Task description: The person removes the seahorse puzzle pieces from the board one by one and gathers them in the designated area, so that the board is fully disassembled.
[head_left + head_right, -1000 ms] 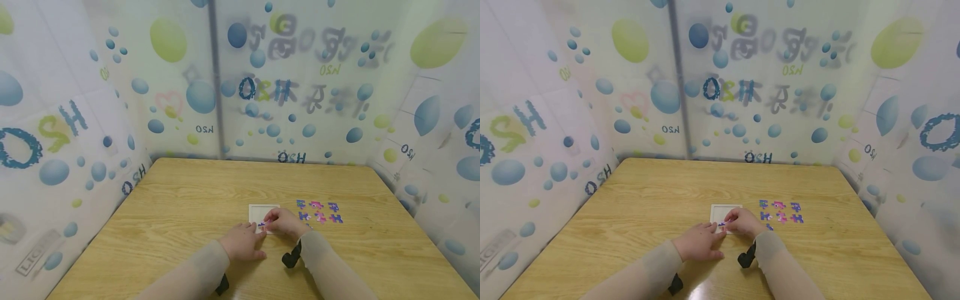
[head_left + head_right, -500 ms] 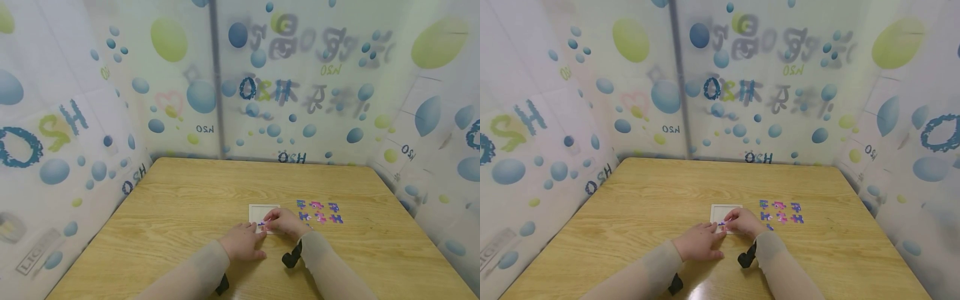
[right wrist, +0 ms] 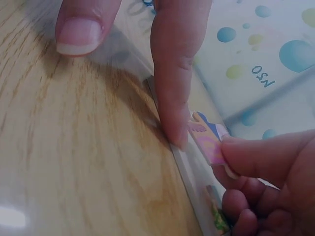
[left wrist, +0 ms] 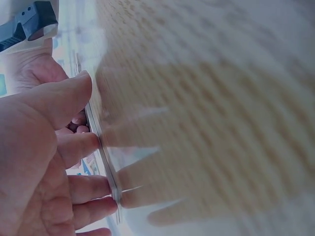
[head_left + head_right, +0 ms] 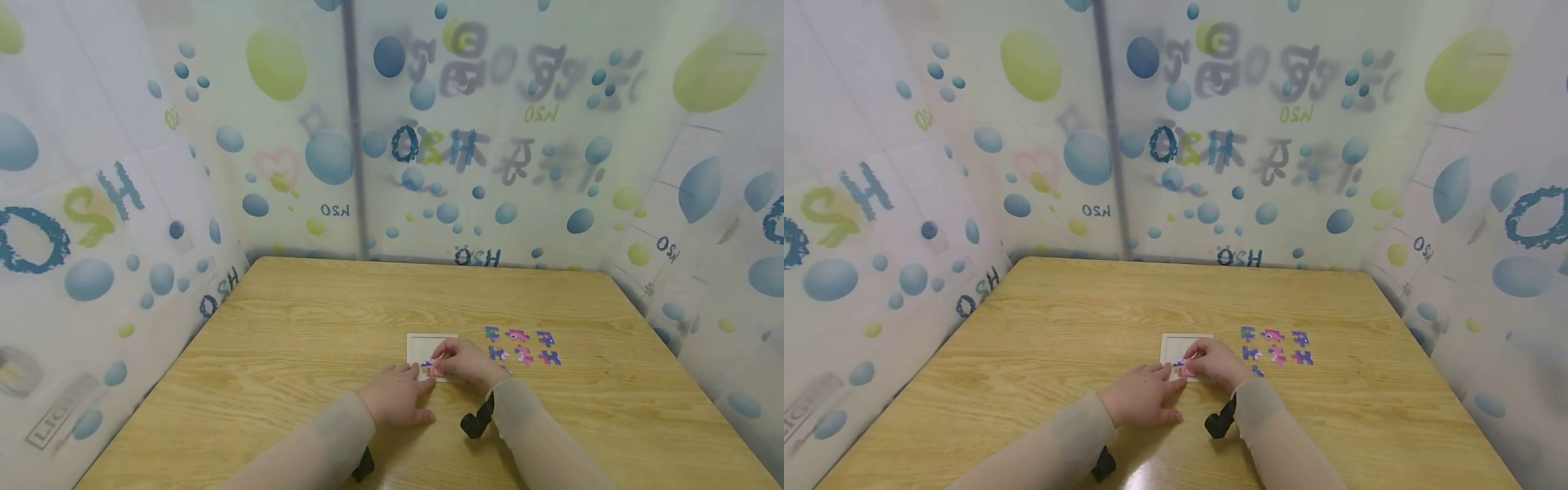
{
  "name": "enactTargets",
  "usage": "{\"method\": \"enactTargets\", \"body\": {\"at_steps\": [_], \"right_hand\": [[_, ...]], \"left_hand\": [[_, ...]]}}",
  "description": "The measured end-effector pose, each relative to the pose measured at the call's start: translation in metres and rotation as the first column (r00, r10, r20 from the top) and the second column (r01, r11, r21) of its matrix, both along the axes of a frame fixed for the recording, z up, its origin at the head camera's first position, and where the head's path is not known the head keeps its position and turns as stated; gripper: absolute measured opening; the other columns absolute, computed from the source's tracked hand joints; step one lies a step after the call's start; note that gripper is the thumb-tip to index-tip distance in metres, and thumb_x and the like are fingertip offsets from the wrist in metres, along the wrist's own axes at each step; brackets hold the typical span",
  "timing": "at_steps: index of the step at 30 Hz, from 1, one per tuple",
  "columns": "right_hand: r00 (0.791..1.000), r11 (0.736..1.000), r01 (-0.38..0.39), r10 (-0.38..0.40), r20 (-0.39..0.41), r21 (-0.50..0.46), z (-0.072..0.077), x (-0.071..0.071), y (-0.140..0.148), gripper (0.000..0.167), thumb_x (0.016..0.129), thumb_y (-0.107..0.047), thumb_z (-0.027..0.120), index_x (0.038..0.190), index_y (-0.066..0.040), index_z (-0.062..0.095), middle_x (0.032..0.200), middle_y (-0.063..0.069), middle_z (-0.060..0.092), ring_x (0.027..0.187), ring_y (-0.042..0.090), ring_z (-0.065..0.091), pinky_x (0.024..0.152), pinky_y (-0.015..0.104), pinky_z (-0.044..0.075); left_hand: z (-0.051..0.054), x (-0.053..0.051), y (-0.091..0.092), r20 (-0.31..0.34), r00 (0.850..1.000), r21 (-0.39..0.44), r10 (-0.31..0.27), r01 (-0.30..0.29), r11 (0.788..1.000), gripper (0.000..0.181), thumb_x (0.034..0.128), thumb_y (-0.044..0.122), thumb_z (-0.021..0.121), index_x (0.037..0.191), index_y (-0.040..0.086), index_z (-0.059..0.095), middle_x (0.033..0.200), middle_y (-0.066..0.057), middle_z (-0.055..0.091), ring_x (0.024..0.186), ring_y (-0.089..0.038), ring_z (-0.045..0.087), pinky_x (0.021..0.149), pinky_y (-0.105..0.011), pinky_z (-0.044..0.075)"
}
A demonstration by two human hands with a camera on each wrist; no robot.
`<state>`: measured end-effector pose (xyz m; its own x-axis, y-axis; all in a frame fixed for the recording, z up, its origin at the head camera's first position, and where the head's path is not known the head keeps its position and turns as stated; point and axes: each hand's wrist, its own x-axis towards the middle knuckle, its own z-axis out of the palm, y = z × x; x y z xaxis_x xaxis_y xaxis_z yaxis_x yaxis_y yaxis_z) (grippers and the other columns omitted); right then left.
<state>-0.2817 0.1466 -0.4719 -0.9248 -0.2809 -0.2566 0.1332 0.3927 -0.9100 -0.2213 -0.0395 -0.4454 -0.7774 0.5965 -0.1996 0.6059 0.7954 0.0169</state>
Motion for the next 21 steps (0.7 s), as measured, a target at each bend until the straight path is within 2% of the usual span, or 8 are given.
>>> {"method": "enactTargets", "body": {"at_steps": [4, 14, 21], "right_hand": [[1.0, 0.999, 0.012, -0.011, 0.029, -0.031, 0.003, 0.001, 0.001, 0.011, 0.085, -0.006, 0.07, 0.095, -0.006, 0.065, 0.088, 0.008, 0.058, 0.083, 0.023, 0.05, 0.069, 0.03, 0.04], [0.999, 0.999, -0.009, 0.011, 0.043, -0.046, 0.01, 0.002, 0.005, 0.011, 0.087, -0.007, 0.067, 0.098, -0.006, 0.065, 0.086, 0.008, 0.058, 0.079, 0.022, 0.051, 0.062, 0.028, 0.04], [1.0, 1.0, -0.019, 0.019, -0.003, 0.008, 0.013, 0.002, 0.012, 0.013, 0.088, -0.014, 0.068, 0.099, -0.008, 0.065, 0.088, 0.008, 0.06, 0.086, 0.023, 0.052, 0.073, 0.034, 0.038]], "left_hand": [[0.0, 0.0, 0.0, 0.0, 1.0, -0.004, -0.001, 0.001, 1.0, 0.067, 0.0882, 0.064, 0.053, 0.144, 0.026, 0.047, 0.146, -0.014, 0.044, 0.134, -0.029, 0.042, 0.111, -0.044, 0.033], [-0.001, -0.002, 0.0, 0.013, 1.0, -0.008, 0.003, -0.003, 1.0, 0.068, 0.0888, 0.065, 0.05, 0.145, 0.027, 0.045, 0.147, -0.014, 0.043, 0.134, -0.03, 0.041, 0.111, -0.045, 0.032], [0.0, -0.001, 0.0, 0.031, 0.999, -0.002, 0.012, -0.012, 1.0, 0.067, 0.0881, 0.065, 0.051, 0.144, 0.028, 0.047, 0.147, -0.013, 0.042, 0.134, -0.029, 0.041, 0.111, -0.046, 0.032]]}}
